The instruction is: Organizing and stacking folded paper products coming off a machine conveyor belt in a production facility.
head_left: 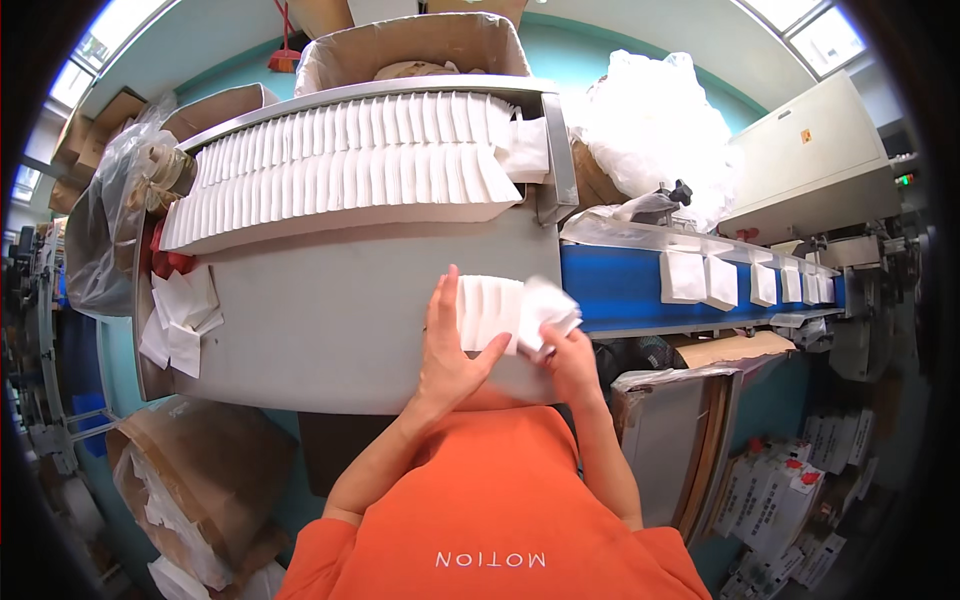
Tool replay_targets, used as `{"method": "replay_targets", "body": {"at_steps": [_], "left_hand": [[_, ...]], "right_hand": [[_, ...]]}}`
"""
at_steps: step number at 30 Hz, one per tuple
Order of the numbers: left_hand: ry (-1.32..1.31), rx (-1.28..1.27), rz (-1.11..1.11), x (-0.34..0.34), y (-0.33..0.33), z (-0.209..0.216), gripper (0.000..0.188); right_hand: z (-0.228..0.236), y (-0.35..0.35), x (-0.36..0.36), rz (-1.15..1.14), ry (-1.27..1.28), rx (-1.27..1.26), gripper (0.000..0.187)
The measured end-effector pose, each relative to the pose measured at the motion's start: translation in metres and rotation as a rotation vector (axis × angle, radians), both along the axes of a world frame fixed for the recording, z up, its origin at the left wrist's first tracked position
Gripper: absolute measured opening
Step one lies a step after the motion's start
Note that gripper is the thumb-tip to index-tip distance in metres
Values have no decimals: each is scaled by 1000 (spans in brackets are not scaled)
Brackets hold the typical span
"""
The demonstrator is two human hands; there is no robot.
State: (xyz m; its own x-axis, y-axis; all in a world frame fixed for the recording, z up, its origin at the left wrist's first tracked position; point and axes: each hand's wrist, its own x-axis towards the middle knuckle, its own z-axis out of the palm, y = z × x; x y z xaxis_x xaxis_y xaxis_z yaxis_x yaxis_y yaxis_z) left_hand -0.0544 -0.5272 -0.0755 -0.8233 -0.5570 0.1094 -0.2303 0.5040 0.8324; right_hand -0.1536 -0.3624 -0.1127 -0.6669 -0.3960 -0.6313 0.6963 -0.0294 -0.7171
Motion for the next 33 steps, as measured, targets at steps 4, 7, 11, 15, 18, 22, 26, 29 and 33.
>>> {"method": "replay_targets", "body": {"at_steps": [4,7,11,15,18,22,26,29,33], "left_hand": [[14,500,-7,-1,-5,-2,97],[-128,561,-66,0,-1,-4,101],[-71,509,-36,-1,2,-1,104],[-69,527,1,1,-1,-5,104],[-52,430,-33,0,-2,-4,99],[-54,544,-99,-2,4,-24,88],[-92,619,-113,-6,12,-16,83],[-62,597,-85,-8,11,4,83],[-45,574,-23,-5,6,-11,83]], "right_hand": [[10,-4,-16,-58,127,81,44],[31,-32,2,255,570,248,46],[29,-30,2,157,120,14,38],[19,-10,1,78,-213,-141,32],[0,2,-3,-100,-78,-81,32],[13,-14,-9,-54,154,16,41],[23,-35,9,197,376,129,41],[24,-31,5,45,-27,-152,38],[11,-1,-6,284,-55,23,34]]}}
